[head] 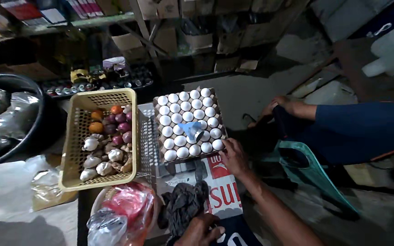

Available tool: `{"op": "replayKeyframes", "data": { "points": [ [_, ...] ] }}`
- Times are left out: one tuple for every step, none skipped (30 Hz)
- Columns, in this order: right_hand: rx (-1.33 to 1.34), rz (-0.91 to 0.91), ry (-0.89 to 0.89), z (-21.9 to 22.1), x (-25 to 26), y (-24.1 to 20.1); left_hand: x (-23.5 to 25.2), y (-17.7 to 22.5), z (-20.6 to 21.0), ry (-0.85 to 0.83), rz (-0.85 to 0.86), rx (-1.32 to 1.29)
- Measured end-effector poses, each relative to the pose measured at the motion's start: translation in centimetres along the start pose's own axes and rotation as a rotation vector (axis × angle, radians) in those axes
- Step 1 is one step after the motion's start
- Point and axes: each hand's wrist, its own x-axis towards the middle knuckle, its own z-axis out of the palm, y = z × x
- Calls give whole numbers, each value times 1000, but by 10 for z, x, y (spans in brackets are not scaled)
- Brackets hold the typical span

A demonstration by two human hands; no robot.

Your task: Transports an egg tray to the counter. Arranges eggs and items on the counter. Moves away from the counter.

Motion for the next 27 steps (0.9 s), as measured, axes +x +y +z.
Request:
{"op": "replayKeyframes", "data": {
  "points": [
    [-41, 19, -47, -1, 2, -5, -1, 1, -2, -12, 18, 14],
    [-68, 39, -87, -3, 4, -11, -3, 3, -5, -8, 39, 29],
    [-92, 47, -107, -6, 7, -16, -5, 4, -8, 3, 66, 40],
    [-115, 45, -111, -7, 9, -20, -8, 4, -11, 21, 91, 47],
    [-129, 38, -119, -9, 11, -22, -13, 2, -13, 42, 116, 53],
    [-137, 33, -128, -10, 12, -24, -19, -2, -13, 63, 134, 59],
    [-147, 33, -136, -10, 11, -26, -26, -5, -12, 77, 143, 64],
    [-158, 33, -138, -9, 10, -27, -34, -9, -11, 87, 150, 69],
    [-166, 34, -135, -9, 10, -28, -41, -13, -11, 96, 155, 75],
    [-170, 29, -126, -10, 10, -30, -48, -18, -12, 109, 162, 82],
    [-172, 27, -127, -11, 10, -33, -55, -22, -12, 122, 171, 88],
    [-172, 21, -129, -11, 11, -34, -62, -27, -12, 132, 172, 94],
    [-171, 7, -127, -11, 11, -34, -69, -31, -12, 133, 165, 95],
    [-171, -14, -113, -10, 11, -32, -74, -35, -13, 136, 160, 91],
    [-167, -39, -98, -10, 11, -30, -79, -38, -13, 139, 151, 86],
    [-163, -66, -80, -10, 12, -26, -83, -42, -14, 135, 138, 79],
    [-156, -98, -59, -10, 12, -21, -87, -45, -14, 128, 126, 74],
    [-147, -127, -38, -8, 11, -16, -90, -47, -14, 121, 121, 72],
    [-133, -153, -7, -6, 10, -10, -92, -49, -14, 117, 122, 76],
    [-114, -180, 36, -3, 8, -5, -94, -50, -15, 117, 125, 82],
    [-80, -200, 87, -1, 6, -2, -95, -51, -16, 125, 126, 84],
    [-14, -200, 141, 1, 4, 0, -96, -50, -18, 139, 121, 80],
    [78, -166, 192, 3, 2, 0, -96, -49, -19, 158, 110, 71],
    [198, -103, 230, 5, -2, -2, -96, -48, -20, 176, 95, 58],
    [345, -22, 252, 5, -6, -5, -97, -47, -21, 189, 77, 38],
    [507, 48, 288, 5, -10, -9, -97, -48, -22, 205, 69, 15],
    [672, 109, 329, 6, -14, -12, -97, -48, -23, 215, 60, -8]
  ]
}}
